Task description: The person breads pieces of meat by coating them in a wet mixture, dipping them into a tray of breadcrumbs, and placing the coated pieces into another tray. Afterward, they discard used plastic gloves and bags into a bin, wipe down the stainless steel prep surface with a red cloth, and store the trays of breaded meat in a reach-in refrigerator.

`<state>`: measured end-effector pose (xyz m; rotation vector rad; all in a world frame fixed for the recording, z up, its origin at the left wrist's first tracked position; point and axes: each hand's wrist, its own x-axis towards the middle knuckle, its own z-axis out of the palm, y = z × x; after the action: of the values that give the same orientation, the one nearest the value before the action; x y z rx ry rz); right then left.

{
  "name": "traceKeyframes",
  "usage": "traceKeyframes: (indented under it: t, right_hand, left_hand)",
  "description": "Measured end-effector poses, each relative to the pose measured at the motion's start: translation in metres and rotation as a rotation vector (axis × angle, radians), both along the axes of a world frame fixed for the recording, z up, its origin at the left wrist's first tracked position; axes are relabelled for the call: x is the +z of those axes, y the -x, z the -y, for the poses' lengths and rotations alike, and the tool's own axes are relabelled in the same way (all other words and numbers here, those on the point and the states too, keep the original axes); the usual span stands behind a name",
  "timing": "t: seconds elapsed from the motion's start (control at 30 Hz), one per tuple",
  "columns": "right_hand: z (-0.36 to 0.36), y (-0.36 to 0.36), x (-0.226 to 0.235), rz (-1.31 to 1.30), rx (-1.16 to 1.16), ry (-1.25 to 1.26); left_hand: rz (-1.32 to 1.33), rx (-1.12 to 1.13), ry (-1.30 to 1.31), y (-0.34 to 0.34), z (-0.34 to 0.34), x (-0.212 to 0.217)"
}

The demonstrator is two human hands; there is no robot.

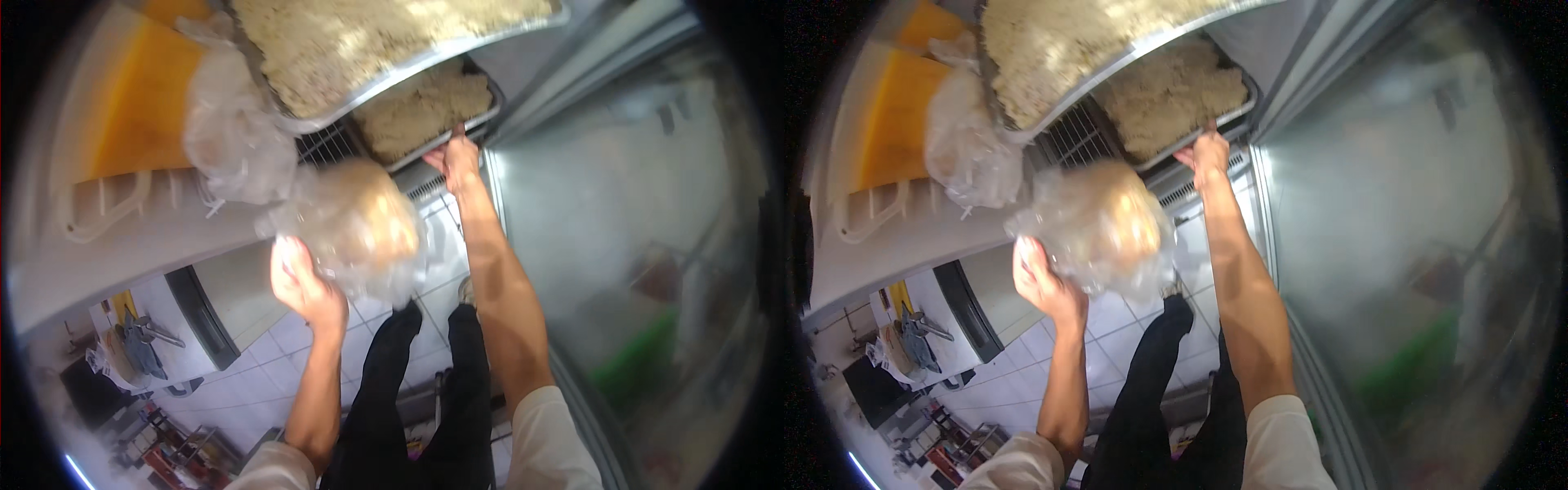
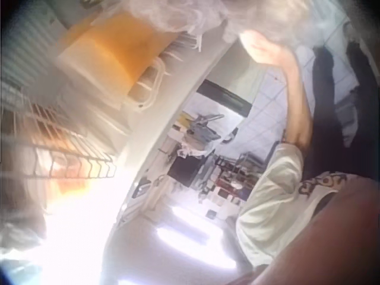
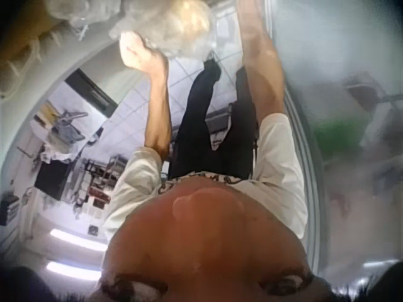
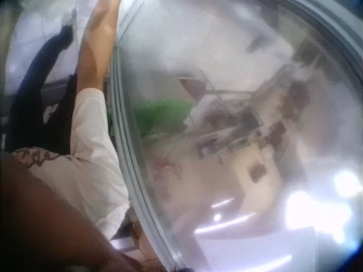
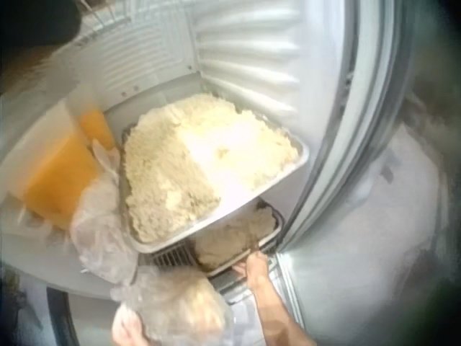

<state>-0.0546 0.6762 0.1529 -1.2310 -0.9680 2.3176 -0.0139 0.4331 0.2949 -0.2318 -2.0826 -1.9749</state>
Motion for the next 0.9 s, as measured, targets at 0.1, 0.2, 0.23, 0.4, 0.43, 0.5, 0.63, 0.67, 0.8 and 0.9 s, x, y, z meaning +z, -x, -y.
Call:
traceKeyframes:
  t: [0.1,0.2,0.23,0.4,0.43,0.5,0.63,0.67,0.8,0.9]
  right_hand:
    - [0.011,0.0,0.001,-0.042,-0.008,0.018]
    - [0.0,-0.004,-0.003,-0.01,-0.001,0.09]
    - [-0.003,-0.008,-0.004,0.0,0.005,0.08]
    - [0.006,-0.047,0.007,-0.034,-0.079,0.146]
    - [0.01,-0.061,0.01,-0.005,-0.165,0.13]
    - [0.044,-0.095,0.022,0.048,-0.099,0.0]
    - [0.116,-0.166,0.049,0.037,0.128,-0.335]
    - [0.123,-0.176,0.039,0.041,0.132,-0.334]
    - [0.137,-0.181,0.014,0.255,0.357,-0.133]
    - [0.138,-0.16,0.025,0.179,0.432,-0.22]
  left_hand:
    - [0.07,-0.02,-0.058,-0.034,0.018,0.019]
    - [0.223,-0.082,-0.049,-0.068,0.025,0.026]
    - [0.274,-0.115,-0.03,-0.078,0.031,0.031]
    - [0.414,-0.121,-0.053,-0.108,0.061,0.045]
    - [0.41,-0.127,-0.012,-0.11,0.055,0.051]
    - [0.408,-0.104,0.036,-0.109,0.054,0.051]
    - [0.393,-0.065,0.028,-0.103,0.058,0.041]
    - [0.382,-0.06,0.019,-0.101,0.059,0.04]
    - [0.382,-0.066,0.024,-0.085,0.067,0.035]
    - [0.355,-0.061,0.031,-0.072,0.065,0.034]
